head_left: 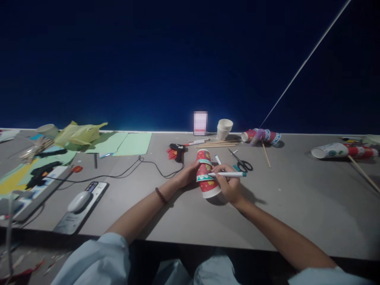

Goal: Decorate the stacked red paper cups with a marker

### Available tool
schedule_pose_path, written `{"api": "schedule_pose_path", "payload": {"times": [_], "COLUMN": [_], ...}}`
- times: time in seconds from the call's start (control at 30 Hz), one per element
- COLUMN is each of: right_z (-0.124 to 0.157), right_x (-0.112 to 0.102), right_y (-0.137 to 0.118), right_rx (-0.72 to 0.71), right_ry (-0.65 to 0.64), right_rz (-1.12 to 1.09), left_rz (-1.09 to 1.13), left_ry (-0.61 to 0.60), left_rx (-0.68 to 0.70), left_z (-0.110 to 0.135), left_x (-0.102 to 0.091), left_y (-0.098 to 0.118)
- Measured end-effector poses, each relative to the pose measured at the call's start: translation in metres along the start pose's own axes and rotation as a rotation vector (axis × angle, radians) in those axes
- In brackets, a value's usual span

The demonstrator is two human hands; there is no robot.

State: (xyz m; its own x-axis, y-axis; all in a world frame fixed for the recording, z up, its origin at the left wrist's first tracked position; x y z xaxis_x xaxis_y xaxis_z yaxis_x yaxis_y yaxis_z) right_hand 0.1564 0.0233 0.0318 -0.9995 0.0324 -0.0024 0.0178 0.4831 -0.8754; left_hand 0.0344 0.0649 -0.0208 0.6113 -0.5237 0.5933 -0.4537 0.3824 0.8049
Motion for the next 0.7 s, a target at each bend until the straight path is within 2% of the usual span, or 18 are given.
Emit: {"api": "schedule_pose_path", "payload": {"times": [0.2, 0.43, 0.7], "right_z": [-0.0006, -0.002, -0.0014], "right_x": [-0.001, -0.0012, -0.0013], "right_y": [-0.0035, -0.0081, -0.0036], "right_rx": [-0.001, -0.019, 0.003], "right_ry": [0.009, 0.024, 0.018], "right_rz": [0.027, 0.071, 0.053], "left_rz": [0.012, -0.045, -0.062], "left_ry": [0.0, 0.052, 0.045], "left_rx": [-0.036, -0.029, -0.007], "left_z": [0.0003, -0.0004, -0.0006], "left_x": [-0.0008, -0.0082, -0.0077], "left_y": [-0.0029, -0.003, -0.0021]}}
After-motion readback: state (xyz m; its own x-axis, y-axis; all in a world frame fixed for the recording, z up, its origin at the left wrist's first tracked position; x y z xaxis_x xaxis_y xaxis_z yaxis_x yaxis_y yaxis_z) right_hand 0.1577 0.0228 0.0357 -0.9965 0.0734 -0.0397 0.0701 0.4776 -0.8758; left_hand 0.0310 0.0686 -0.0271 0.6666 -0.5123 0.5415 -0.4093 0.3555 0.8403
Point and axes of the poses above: each hand's wrist, its own z-axis away from the middle knuckle, its own x-axis out of the palm, y = z × x, the point moved 8 cm from there along -z, towards the middle knuckle, and after that the axes turned 8 degrees about -z, right-handed, at the moved point
